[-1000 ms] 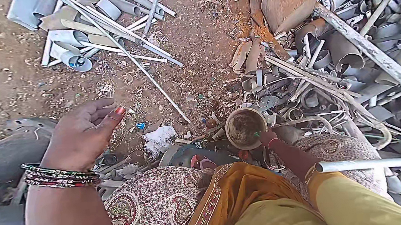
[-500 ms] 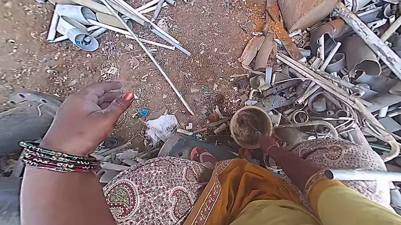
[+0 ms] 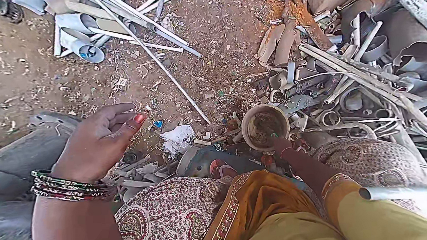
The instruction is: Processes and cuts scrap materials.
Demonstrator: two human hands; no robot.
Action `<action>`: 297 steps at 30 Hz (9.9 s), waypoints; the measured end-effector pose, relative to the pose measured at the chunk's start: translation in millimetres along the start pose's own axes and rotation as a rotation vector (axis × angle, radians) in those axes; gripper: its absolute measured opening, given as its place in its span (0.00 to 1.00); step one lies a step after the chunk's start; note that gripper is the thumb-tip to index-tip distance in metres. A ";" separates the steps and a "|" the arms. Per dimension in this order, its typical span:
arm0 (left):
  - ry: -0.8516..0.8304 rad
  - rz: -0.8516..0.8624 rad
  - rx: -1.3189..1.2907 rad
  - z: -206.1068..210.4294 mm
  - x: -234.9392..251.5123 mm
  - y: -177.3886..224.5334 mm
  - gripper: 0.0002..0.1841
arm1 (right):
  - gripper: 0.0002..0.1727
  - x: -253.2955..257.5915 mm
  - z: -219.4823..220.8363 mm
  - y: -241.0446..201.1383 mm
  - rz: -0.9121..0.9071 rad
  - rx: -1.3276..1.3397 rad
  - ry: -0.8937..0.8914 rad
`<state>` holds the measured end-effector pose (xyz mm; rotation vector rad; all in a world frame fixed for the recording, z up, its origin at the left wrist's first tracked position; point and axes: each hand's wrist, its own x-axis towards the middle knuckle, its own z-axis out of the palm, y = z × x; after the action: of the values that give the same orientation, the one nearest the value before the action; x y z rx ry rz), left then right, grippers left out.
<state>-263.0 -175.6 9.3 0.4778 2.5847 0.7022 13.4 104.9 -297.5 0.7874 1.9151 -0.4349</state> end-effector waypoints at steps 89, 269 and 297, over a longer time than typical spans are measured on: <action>-0.079 0.071 0.023 3.6 5.3 29.2 0.28 | 0.32 23.0 -19.6 12.5 0.070 0.072 -0.011; -0.098 0.091 -0.075 -14.1 -8.3 10.6 0.28 | 0.41 -17.7 15.2 -14.2 0.066 -0.203 0.000; -0.087 0.116 -0.085 -14.0 -16.5 10.3 0.28 | 0.31 -9.0 9.2 -14.9 0.080 0.138 -0.062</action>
<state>-253.3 -179.8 30.8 0.6218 2.4507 0.8079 12.1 85.5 -294.2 0.9267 1.8043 -0.5404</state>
